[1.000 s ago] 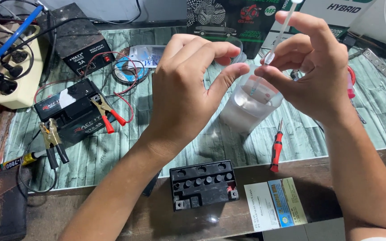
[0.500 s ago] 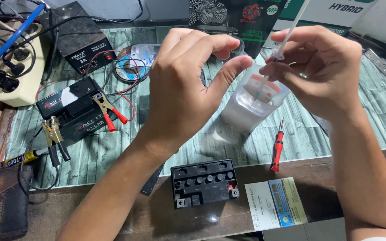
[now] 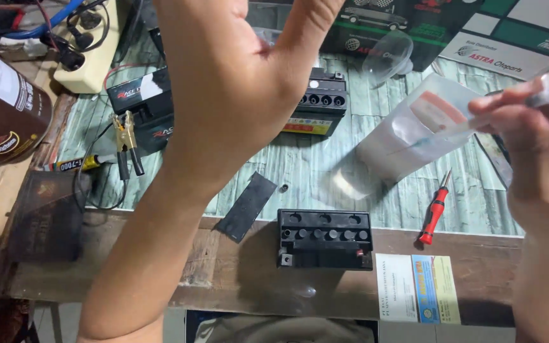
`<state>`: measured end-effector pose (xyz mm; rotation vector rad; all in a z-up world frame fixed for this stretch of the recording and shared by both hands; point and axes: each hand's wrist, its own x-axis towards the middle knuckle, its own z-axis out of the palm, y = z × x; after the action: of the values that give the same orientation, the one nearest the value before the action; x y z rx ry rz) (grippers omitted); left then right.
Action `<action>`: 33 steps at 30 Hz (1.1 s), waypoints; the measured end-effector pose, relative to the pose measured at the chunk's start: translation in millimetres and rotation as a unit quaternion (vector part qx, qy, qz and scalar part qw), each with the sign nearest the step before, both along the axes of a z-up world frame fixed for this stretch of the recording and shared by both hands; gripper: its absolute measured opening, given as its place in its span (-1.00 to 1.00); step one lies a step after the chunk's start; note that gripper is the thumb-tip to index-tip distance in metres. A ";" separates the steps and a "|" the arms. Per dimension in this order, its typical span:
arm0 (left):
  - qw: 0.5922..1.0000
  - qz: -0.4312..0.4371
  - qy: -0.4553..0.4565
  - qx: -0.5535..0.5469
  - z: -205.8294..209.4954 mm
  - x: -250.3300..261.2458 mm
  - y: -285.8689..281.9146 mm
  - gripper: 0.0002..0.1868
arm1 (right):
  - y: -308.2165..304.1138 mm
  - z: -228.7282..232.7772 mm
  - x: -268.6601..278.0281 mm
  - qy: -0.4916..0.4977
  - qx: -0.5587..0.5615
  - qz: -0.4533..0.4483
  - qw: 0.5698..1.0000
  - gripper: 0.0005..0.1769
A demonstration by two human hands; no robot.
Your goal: Filling the individual cells of a lead-acid battery with electrolyte using a syringe
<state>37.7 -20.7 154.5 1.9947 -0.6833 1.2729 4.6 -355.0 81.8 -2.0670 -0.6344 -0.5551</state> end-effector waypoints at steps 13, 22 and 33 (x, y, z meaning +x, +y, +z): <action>0.972 -0.199 -0.077 0.104 -116.2 -30.2 25.9 -0.74 | 98.0 49.3 -52.0 0.005 -0.021 0.096 0.995 -0.78; 0.978 -0.182 -0.002 0.099 -147.0 -22.2 21.9 -0.70 | 114.6 35.3 -55.3 0.025 -0.011 0.085 0.996 -0.80; 0.973 -0.186 0.053 0.127 -155.7 -18.9 18.3 -0.74 | 121.4 15.8 -54.1 -0.054 0.022 0.156 0.986 0.38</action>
<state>18.8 -2.5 -1.2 1.9942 -1.1518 0.8842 -49.5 -233.6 97.7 -1.8574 -0.9790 -0.4949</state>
